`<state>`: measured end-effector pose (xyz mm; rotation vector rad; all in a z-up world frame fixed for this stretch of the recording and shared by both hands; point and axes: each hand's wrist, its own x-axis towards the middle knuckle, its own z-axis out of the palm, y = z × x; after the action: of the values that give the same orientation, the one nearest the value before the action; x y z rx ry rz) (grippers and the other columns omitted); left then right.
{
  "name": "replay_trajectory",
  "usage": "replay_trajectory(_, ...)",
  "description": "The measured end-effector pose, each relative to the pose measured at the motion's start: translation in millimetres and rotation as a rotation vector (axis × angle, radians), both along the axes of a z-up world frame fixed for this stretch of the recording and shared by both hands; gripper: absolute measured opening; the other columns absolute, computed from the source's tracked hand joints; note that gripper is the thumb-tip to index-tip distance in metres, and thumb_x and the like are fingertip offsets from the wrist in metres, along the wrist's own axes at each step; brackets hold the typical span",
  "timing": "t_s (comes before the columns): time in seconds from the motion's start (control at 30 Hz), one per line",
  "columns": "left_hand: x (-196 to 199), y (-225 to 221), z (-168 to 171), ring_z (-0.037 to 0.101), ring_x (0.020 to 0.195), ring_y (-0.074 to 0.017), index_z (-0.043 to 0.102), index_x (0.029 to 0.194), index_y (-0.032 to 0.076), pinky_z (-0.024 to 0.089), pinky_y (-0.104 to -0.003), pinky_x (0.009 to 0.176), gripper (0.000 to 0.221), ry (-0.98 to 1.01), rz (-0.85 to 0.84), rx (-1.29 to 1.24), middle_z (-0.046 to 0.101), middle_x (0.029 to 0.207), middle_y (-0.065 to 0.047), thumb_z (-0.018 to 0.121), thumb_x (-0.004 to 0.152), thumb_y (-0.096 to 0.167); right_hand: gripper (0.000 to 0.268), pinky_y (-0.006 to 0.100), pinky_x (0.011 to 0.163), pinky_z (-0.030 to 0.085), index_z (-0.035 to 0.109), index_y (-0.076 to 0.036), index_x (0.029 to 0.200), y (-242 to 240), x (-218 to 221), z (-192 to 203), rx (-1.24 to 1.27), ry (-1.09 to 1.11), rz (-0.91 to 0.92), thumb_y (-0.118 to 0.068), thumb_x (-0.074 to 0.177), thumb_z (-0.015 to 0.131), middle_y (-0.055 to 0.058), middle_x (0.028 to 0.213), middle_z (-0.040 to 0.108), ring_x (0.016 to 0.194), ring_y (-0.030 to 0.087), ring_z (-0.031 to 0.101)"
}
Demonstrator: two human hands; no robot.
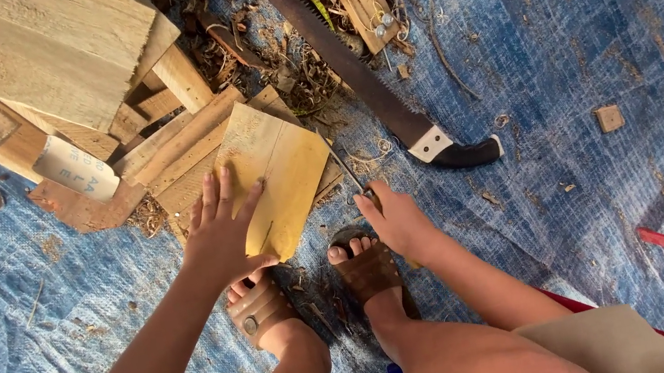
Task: The person is using a hand saw to cut a small rectangular piece of wood while sitting on a blue tarp.
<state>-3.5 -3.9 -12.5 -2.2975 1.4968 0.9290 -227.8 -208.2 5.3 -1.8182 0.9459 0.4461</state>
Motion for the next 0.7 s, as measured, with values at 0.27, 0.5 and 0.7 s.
replay_trajectory(0.27, -2, 1, -3, -0.001, 0.156, -0.0465, 0.010, 0.166, 0.030, 0.023, -0.055, 0.122, 0.130, -0.024, -0.006, 0.000, -0.005, 0.171, -0.023, 0.075, 0.067, 0.082, 0.057, 0.043, 0.054, 0.053, 0.047, 0.006, 0.141, -3, 13, 8, -0.017, 0.051, 0.071, -0.041, 0.112, 0.034, 0.027, 0.090, 0.069, 0.069, 0.031, 0.071)
replay_trajectory(0.5, -2, 2, -8, -0.003, 0.157, -0.0441, 0.009, 0.166, 0.033, 0.022, -0.054, 0.122, 0.129, -0.006, 0.037, -0.001, -0.008, 0.172, -0.019, 0.076, 0.065, 0.081, 0.058, 0.037, 0.050, 0.051, 0.050, 0.002, 0.141, -5, 11, -3, -0.046, 0.137, 0.099, -0.045, 0.110, 0.036, 0.023, 0.086, 0.070, 0.061, 0.027, 0.068)
replay_trajectory(0.7, -2, 2, -10, -0.002, 0.157, -0.0439, 0.009, 0.165, 0.034, 0.022, -0.054, 0.122, 0.130, -0.017, 0.037, -0.013, -0.007, 0.172, -0.019, 0.075, 0.064, 0.082, 0.057, 0.037, 0.048, 0.051, 0.050, 0.002, 0.141, -4, 9, -1, -0.050, 0.149, 0.096, -0.045, 0.110, 0.037, 0.023, 0.084, 0.070, 0.061, 0.027, 0.068)
